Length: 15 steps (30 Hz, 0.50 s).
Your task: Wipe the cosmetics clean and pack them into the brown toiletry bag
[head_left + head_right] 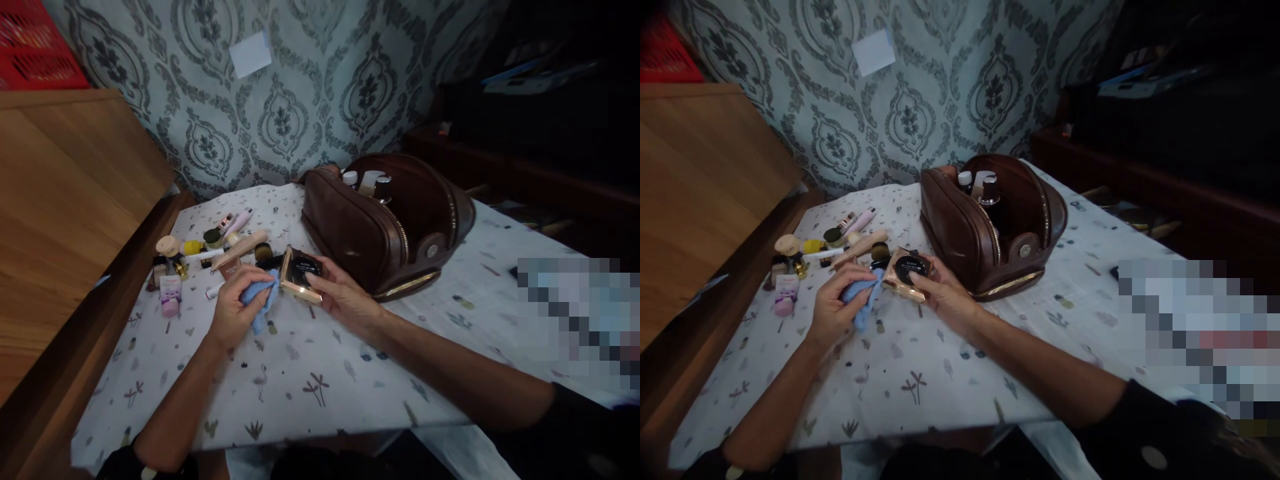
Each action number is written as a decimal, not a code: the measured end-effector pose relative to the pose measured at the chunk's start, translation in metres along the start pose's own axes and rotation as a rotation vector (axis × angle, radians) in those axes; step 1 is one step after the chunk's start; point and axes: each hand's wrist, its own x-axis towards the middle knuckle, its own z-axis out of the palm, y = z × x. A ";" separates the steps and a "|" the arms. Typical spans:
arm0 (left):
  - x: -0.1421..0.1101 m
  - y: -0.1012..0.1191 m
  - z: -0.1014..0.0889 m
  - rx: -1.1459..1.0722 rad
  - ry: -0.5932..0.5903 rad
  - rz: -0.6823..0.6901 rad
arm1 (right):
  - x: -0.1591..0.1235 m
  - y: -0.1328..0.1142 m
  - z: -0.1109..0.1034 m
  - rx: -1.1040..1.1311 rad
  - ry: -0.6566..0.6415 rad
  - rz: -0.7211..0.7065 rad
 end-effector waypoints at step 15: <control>-0.005 0.012 0.012 0.264 0.287 0.095 | 0.007 0.008 -0.006 0.071 0.026 0.052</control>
